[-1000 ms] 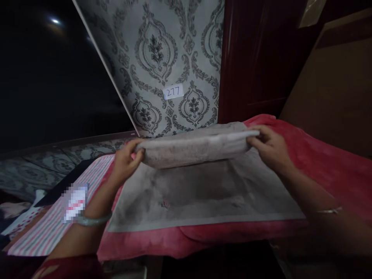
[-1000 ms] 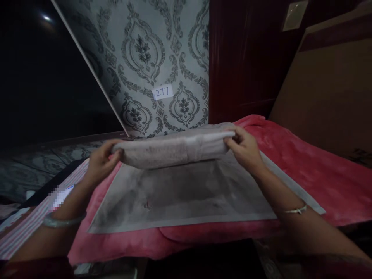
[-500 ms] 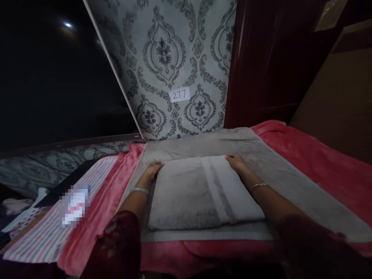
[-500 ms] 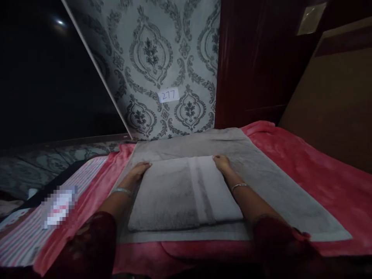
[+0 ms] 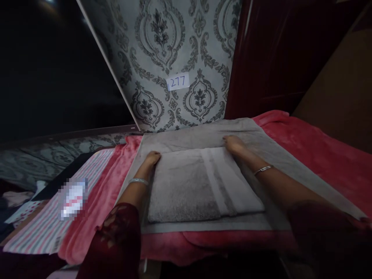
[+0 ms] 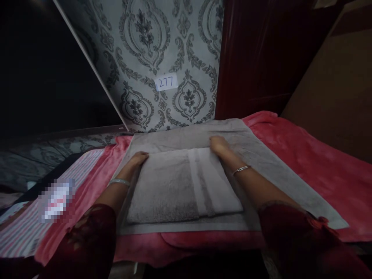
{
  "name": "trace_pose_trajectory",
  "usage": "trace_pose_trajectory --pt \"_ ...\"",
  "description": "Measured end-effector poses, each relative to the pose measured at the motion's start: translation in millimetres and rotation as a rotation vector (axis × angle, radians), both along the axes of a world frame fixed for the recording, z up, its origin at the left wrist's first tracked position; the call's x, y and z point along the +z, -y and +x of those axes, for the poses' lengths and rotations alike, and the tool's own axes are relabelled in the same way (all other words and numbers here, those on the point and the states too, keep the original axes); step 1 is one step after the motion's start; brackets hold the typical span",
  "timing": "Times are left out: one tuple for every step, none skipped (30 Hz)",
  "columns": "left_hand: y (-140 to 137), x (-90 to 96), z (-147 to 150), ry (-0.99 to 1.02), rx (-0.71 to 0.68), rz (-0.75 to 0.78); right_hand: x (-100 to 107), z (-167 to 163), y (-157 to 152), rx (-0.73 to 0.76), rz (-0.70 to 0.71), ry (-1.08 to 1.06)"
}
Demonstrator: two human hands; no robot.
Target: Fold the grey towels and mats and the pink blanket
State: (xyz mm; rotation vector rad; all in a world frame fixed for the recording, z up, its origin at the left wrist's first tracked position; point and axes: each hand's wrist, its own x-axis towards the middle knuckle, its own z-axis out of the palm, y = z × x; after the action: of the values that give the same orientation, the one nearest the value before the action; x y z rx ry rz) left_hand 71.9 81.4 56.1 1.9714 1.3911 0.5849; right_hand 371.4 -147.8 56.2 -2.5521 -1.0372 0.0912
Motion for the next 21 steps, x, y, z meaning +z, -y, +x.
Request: trace_pose_trajectory --pt "8.8 7.9 8.7 -0.029 -0.002 0.047 4.3 -5.9 -6.0 0.019 -0.004 0.027" --pt "21.2 14.5 19.5 -0.070 -0.029 0.116 6.1 -14.1 -11.9 0.040 -0.008 0.049" --pt "37.2 19.1 31.9 -0.098 -0.063 0.186 5.3 -24.3 -16.9 0.064 -0.014 0.066" --pt "56.0 21.0 45.0 -0.196 -0.180 0.315 2.0 -35.9 -20.6 0.089 -0.022 0.078" --pt "76.6 19.8 58.2 -0.296 -0.315 0.425 -3.2 -47.9 -22.7 0.114 -0.028 0.089" --pt "97.5 15.7 70.3 -0.363 -0.433 0.495 -9.6 -59.4 -22.9 0.136 -0.030 0.101" --pt "117.1 9.0 80.7 -0.403 -0.510 0.533 -16.5 -69.6 -21.6 0.153 -0.025 0.115" --pt "134.3 0.3 88.6 -0.423 -0.549 0.557 -23.2 -77.8 -19.0 0.166 -0.014 0.130" --pt "148.2 -9.3 94.0 -0.435 -0.565 0.565 -29.4 -83.6 -15.8 0.175 -0.001 0.145" --pt "158.5 -18.9 96.7 -0.441 -0.573 0.571 -34.7 -87.1 -12.7 0.181 0.014 0.161" --pt "165.2 -27.6 97.3 -0.442 -0.571 0.573 -39.2 -88.5 -10.0 0.185 0.028 0.175" --pt "168.7 -34.5 96.4 -0.442 -0.565 0.573 -42.8 -88.4 -8.1 0.189 0.040 0.189" --pt "169.6 -39.3 94.5 -0.443 -0.562 0.574 -45.8 -87.4 -7.1 0.190 0.051 0.201" --pt "168.3 -41.9 92.2 -0.446 -0.562 0.574 -48.4 -85.9 -6.9 0.192 0.063 0.214" --pt "165.3 -42.5 89.8 -0.453 -0.565 0.573 -50.9 -84.5 -7.2 0.190 0.074 0.227" --pt "160.8 -41.4 87.2 -0.464 -0.568 0.570 -53.2 -83.3 -7.9 0.186 0.082 0.238" --pt "155.2 -39.0 84.3 -0.481 -0.567 0.562 -55.5 -82.5 -8.8 0.182 0.091 0.246" --pt "148.4 -35.8 80.5 -0.504 -0.558 0.550 -57.6 -82.0 -9.6 0.178 0.099 0.251" --pt "140.7 -32.3 75.7 -0.534 -0.536 0.529 -59.7 -81.8 -10.2 0.174 0.107 0.253" --pt "132.4 -28.7 69.4 -0.568 -0.505 0.504 -61.5 -81.7 -10.7 0.171 0.114 0.252" --pt "123.7 -25.4 61.8 -0.605 -0.469 0.477 -63.1 -81.7 -11.0 0.170 0.121 0.250"
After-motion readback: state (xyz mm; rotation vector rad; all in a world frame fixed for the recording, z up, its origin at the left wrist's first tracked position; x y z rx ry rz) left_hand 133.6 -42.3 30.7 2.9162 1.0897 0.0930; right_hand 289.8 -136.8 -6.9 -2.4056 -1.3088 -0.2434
